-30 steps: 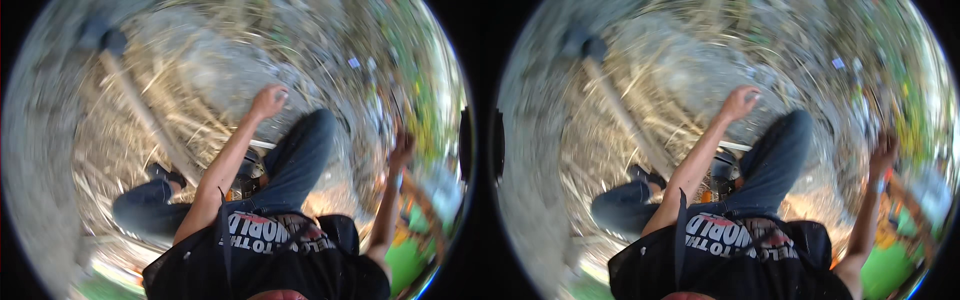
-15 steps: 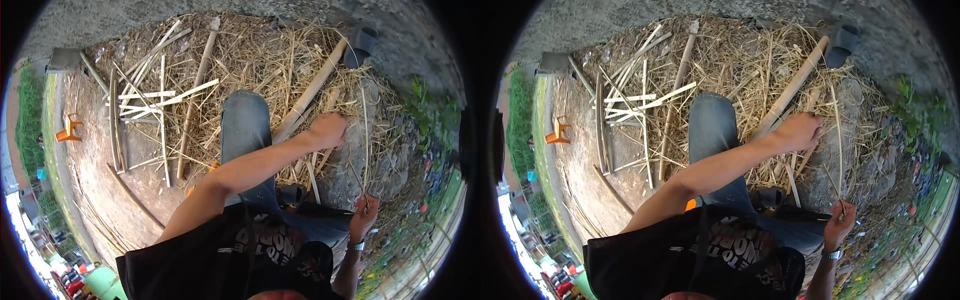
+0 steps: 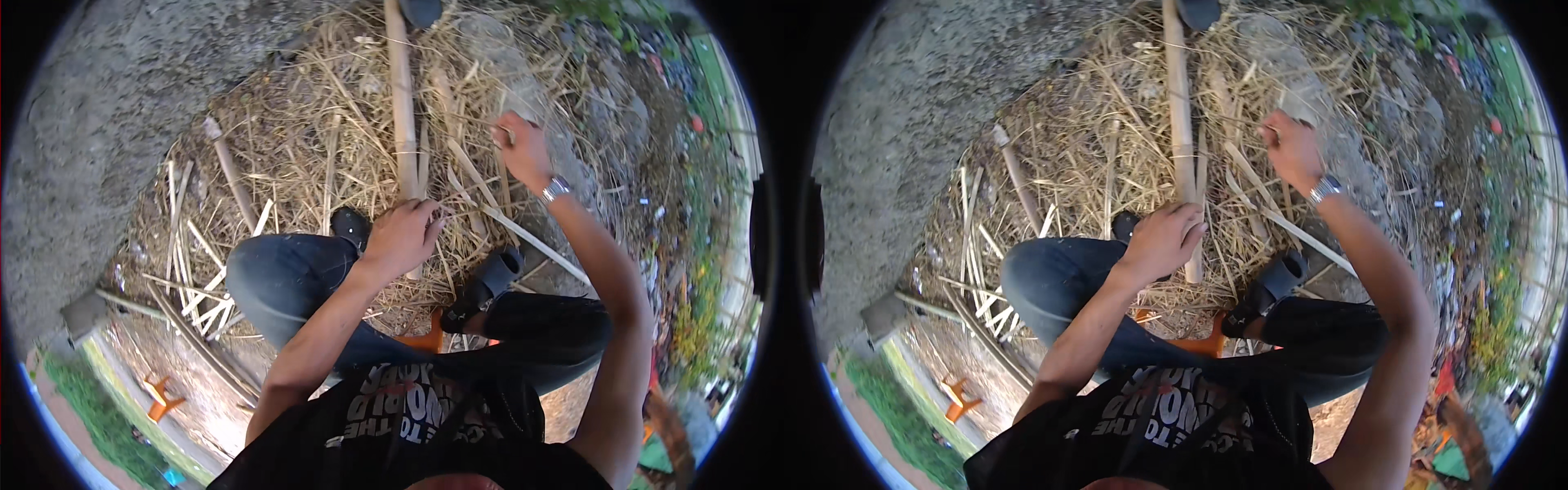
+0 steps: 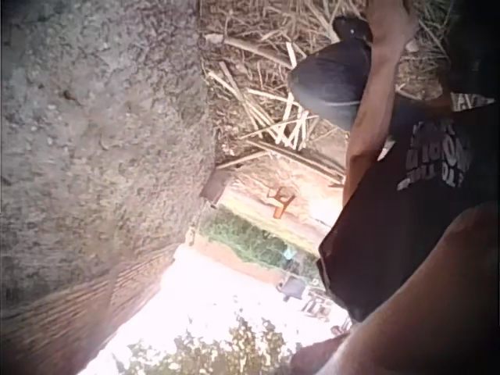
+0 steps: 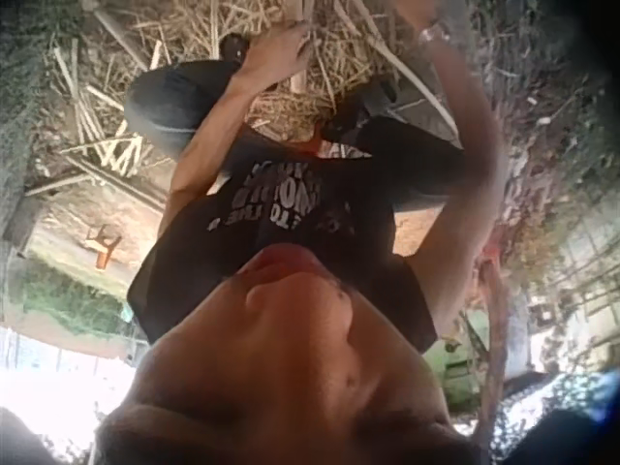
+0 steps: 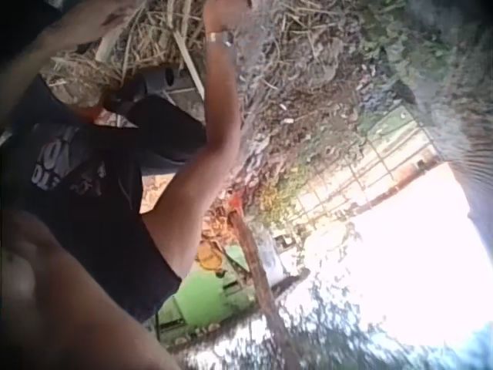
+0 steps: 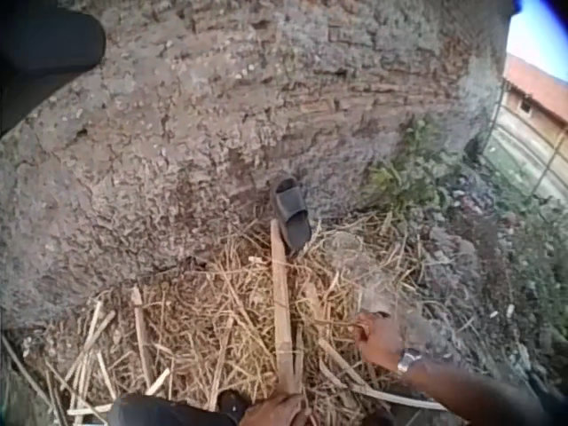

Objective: The person shapes thin bamboo sticks by shaving them with a large knife and then saws through several pieces of bamboo.

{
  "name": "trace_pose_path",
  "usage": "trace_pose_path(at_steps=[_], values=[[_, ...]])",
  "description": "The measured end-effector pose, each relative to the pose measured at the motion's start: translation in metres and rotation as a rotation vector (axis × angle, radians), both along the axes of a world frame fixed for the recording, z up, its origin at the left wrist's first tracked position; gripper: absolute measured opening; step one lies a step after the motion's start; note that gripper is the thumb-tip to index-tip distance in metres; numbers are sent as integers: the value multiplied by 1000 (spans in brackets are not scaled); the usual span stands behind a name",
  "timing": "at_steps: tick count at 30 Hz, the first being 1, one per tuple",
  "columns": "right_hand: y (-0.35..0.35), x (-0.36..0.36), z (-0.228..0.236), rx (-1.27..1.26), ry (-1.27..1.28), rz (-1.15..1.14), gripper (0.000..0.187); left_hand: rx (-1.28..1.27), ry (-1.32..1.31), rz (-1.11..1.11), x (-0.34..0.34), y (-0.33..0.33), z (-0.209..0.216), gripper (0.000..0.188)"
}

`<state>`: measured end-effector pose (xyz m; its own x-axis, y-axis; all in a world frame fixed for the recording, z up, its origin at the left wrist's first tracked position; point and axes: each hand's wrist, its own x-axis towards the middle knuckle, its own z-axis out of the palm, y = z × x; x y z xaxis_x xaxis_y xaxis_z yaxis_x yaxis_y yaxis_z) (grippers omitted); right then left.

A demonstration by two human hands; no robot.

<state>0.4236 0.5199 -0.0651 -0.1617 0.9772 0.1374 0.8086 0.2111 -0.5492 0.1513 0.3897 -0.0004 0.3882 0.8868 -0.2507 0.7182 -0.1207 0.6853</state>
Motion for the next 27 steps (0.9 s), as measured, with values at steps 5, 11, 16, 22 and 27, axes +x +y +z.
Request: trace_pose_path(at_steps=[5,11,16,22,27], values=[[-21,-23,10,-36,10,-103,16,119,0,-71,-19,-43,8,28],[-141,-46,96,-394,547,-209,42,173,-401,-4,-71,-83,18,20],[-316,-36,158,-700,371,252,40,-60,-767,408,-102,-137,54,29],[-494,-32,237,-1269,494,148,38,69,-1088,286,-122,-136,76,41],[-673,-38,376,-1210,1055,-633,29,20,-1356,159,-157,-116,91,46]])
